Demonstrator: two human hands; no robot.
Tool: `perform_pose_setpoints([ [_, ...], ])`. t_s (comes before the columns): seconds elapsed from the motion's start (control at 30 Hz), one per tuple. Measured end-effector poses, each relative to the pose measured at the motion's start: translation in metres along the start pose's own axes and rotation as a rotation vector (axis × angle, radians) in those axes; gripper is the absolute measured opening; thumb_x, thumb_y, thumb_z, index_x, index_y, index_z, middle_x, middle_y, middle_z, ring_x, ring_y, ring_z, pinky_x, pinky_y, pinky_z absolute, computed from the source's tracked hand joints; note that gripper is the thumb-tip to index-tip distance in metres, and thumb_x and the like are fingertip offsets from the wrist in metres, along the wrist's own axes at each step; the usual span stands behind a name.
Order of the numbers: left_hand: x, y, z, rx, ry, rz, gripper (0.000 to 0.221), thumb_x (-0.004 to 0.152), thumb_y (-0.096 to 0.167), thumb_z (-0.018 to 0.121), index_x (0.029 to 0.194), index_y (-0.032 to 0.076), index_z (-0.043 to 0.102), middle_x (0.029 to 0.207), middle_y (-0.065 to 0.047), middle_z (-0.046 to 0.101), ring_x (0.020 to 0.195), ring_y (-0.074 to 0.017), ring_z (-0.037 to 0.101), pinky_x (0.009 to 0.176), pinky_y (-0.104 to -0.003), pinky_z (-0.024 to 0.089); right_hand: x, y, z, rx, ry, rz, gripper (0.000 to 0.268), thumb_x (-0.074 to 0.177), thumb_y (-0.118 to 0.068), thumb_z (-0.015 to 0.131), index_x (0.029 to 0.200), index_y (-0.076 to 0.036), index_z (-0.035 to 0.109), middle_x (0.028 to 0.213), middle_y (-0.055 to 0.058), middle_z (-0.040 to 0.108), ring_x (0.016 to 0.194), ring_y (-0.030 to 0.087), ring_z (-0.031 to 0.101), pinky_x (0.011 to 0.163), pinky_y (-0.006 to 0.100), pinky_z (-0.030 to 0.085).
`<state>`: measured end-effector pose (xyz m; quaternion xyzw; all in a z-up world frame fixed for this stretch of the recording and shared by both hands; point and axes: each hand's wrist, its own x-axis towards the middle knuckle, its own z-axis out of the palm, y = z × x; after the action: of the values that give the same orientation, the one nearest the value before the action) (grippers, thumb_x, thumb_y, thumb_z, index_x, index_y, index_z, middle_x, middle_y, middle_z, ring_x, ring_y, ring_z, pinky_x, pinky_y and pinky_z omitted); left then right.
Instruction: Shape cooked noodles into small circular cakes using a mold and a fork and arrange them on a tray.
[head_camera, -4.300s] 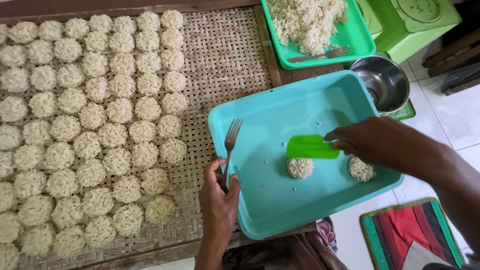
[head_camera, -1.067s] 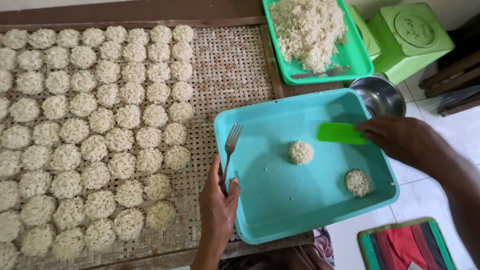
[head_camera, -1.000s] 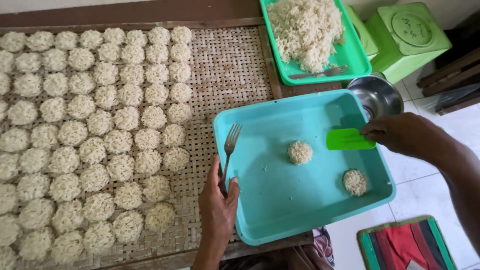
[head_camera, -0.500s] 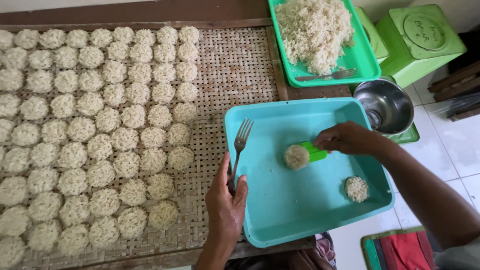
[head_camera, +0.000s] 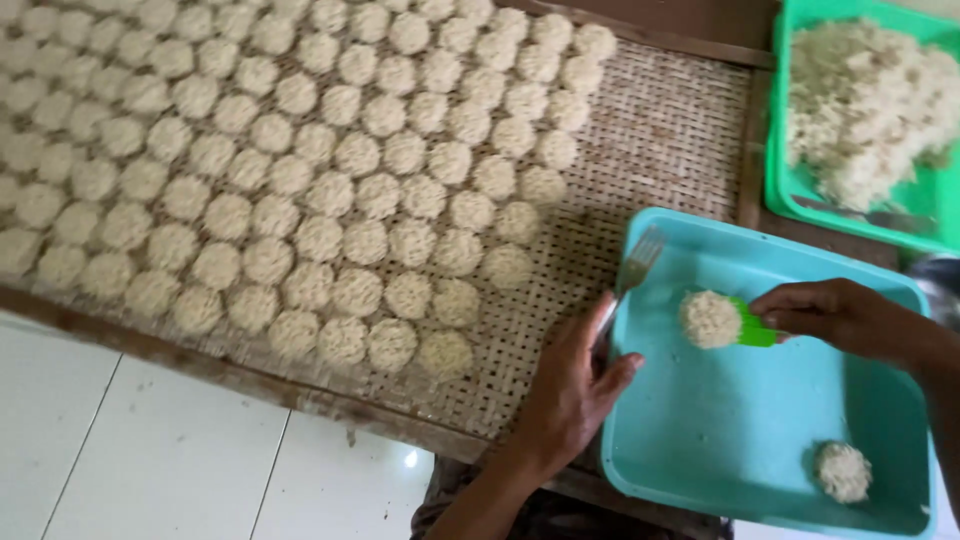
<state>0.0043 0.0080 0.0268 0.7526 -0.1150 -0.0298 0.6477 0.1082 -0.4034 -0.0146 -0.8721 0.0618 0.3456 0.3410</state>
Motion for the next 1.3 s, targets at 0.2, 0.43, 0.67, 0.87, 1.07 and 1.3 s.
perform_pose_setpoints([
  [0.2,-0.003,-0.016,-0.012,-0.101,0.103,0.011,0.055,0.1,0.013,0.059,0.149,-0.006,0.042,0.086,-0.005,0.055,0.066,-0.0138,0.05,0.053,-0.027,0.049,-0.008,-0.065,-0.013,0.06,0.036,0.001,0.037,0.092,-0.004,0.067,0.122,0.012,0.081,0.091,0.029,0.085,0.084,0.037,0.08,0.078,0.047,0.063],
  [0.43,-0.045,-0.041,-0.104,0.162,0.486,-0.073,0.035,0.103,0.024,0.051,0.132,0.007,0.062,0.086,-0.004,0.071,0.047,-0.0064,0.045,0.031,-0.02,0.036,-0.01,-0.231,0.029,-0.752,-0.052,-0.291,0.034,0.088,-0.032,0.065,0.119,-0.036,0.078,0.113,-0.015,0.087,0.086,0.009,0.089,0.079,0.027,0.074],
  [0.67,-0.087,-0.027,-0.129,0.359,0.406,-0.252,0.039,0.093,0.01,0.062,0.127,0.028,0.072,0.08,0.002,0.062,0.057,-0.0086,0.048,0.043,-0.021,0.042,0.038,-0.28,0.108,-1.066,-0.12,-0.798,0.017,0.093,-0.017,0.06,0.105,-0.022,0.072,0.097,-0.004,0.076,0.079,0.018,0.071,0.076,0.034,0.062],
  [0.87,-0.077,-0.028,-0.117,0.553,0.24,-0.192,0.034,0.091,0.01,0.066,0.12,0.024,0.076,0.084,0.0,0.063,0.052,-0.0086,0.049,0.035,-0.021,0.044,0.027,-0.308,0.133,-1.023,-0.087,-0.562,0.005,0.09,-0.021,0.069,0.089,-0.022,0.074,0.087,-0.004,0.077,0.075,0.021,0.073,0.076,0.046,0.061],
  [1.07,-0.059,-0.027,-0.108,0.777,0.106,-0.087,0.036,0.092,0.007,0.067,0.126,0.019,0.074,0.082,-0.003,0.054,0.054,-0.0092,0.049,0.03,-0.019,0.048,0.028,-0.309,0.135,-1.029,-0.013,-0.773,0.018,0.086,-0.007,0.066,0.09,-0.022,0.076,0.089,-0.004,0.076,0.073,0.021,0.071,0.072,0.039,0.06],
  [1.3,-0.061,-0.027,-0.107,0.863,0.131,-0.166,0.036,0.09,0.015,0.073,0.124,0.027,0.075,0.079,0.001,0.049,0.047,-0.0082,0.046,0.029,-0.021,0.047,0.011,-0.316,0.128,-0.989,0.118,-0.926,0.018,0.08,0.001,0.066,0.082,-0.015,0.073,0.081,-0.001,0.072,0.073,0.024,0.068,0.071,0.041,0.058],
])
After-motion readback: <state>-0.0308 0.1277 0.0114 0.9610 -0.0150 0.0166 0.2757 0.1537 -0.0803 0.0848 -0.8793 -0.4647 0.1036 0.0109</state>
